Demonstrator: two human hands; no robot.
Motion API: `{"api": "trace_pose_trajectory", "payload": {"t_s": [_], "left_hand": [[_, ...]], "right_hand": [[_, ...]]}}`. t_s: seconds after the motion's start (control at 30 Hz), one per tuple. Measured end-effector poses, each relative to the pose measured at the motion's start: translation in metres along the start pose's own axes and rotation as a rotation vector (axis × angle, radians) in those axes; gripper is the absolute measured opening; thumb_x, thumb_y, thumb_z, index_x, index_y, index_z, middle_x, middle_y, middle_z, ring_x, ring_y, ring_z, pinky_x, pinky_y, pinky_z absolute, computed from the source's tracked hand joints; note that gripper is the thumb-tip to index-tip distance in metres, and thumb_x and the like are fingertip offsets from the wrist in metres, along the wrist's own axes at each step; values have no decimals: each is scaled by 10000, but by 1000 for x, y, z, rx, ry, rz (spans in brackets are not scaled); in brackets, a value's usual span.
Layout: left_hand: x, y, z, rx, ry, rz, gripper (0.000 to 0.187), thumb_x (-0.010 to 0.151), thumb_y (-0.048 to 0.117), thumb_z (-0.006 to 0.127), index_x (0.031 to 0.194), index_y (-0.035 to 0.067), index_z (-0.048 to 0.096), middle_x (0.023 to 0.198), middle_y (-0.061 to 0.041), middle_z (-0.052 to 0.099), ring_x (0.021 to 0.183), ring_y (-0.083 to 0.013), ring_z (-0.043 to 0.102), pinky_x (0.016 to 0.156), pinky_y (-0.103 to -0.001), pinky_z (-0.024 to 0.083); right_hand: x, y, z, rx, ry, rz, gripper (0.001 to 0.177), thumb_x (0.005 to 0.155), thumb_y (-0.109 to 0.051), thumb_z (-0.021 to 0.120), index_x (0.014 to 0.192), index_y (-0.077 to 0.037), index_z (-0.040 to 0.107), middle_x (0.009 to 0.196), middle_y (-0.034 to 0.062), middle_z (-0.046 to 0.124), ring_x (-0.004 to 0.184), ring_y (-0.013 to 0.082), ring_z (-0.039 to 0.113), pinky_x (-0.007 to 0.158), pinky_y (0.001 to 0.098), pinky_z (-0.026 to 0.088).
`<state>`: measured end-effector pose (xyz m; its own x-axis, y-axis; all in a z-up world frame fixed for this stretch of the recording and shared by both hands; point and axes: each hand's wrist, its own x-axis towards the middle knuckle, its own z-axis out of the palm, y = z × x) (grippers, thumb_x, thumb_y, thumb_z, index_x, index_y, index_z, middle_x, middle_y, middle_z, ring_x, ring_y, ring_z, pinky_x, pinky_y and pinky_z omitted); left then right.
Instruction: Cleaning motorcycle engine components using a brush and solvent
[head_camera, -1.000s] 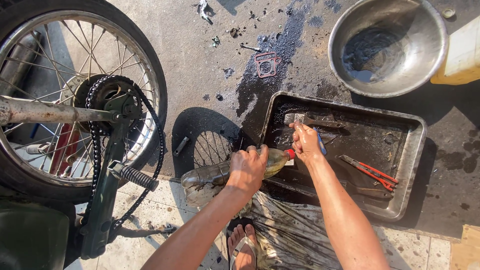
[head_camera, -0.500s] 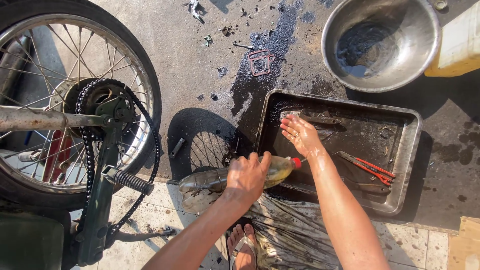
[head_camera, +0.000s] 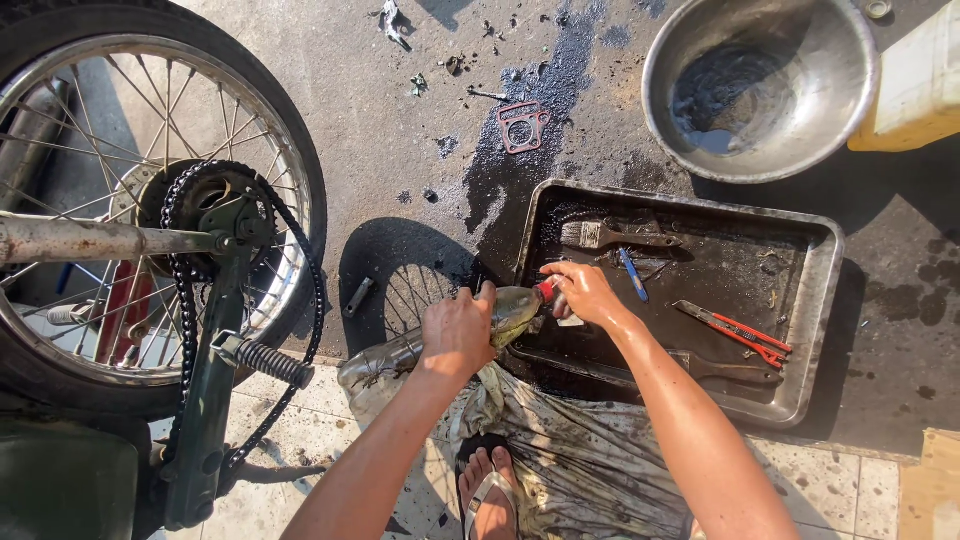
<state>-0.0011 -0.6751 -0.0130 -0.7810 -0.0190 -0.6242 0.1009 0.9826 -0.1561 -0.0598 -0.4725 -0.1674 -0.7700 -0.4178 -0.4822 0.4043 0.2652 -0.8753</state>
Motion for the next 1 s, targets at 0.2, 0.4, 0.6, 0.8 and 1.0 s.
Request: {"api": "trace_pose_trajectory", "payload": {"t_s": [0.2, 0.4, 0.6, 0.8, 1.0], "left_hand": [[-23, -4, -34, -478, -45, 40, 947, 729, 560, 831, 1460, 65, 488, 1197, -264, 694, 941, -396, 739, 759, -485, 600], [1, 27, -27, -1221, -42, 9, 1191, 624, 782, 767, 1530, 103, 396, 1344, -288, 618, 1267, -447, 602, 1085, -530, 476], [-92, 57, -119, -2029, -303, 40, 993, 928, 760, 245, 1603, 33, 291, 1623, -315, 302, 1481, -490, 337, 1227, -581, 293], [31, 58, -21, -2206, -491, 330, 941, 906, 807, 244, 1415, 94, 587, 1310, -202, 634, 1155, -312, 609, 898, -422, 452], [71, 74, -3, -2130, -590, 379, 785, 970, 516, 262, 1552, 0, 368, 1573, -317, 392, 1482, -439, 362, 1154, -541, 342]], "right_hand": [[-6, 4, -38, -433, 560, -195, 619, 994, -437, 638, 475, -140, 481, 475, 14, 520, 439, 214, 452, 491, 345, 368], [-132, -156, -28, 40, -359, 231, 1080, 766, -477, 825, 1581, -18, 286, 1648, 240, 287, 1520, 401, 274, 1176, 562, 366], [-172, -160, -27, -3, 185, 153, 781, 721, -227, 935, 1396, -83, 569, 987, 186, 750, 945, 266, 719, 892, 450, 589], [-233, -204, -93, -1002, 104, 197, 1071, 560, -401, 891, 1522, -307, 429, 1310, -13, 734, 1061, 239, 778, 915, 347, 612], [-267, -203, -88, -1654, 8, 5, 1135, 606, -467, 923, 1552, -364, 305, 942, -43, 689, 770, 193, 729, 686, 327, 606]]}}
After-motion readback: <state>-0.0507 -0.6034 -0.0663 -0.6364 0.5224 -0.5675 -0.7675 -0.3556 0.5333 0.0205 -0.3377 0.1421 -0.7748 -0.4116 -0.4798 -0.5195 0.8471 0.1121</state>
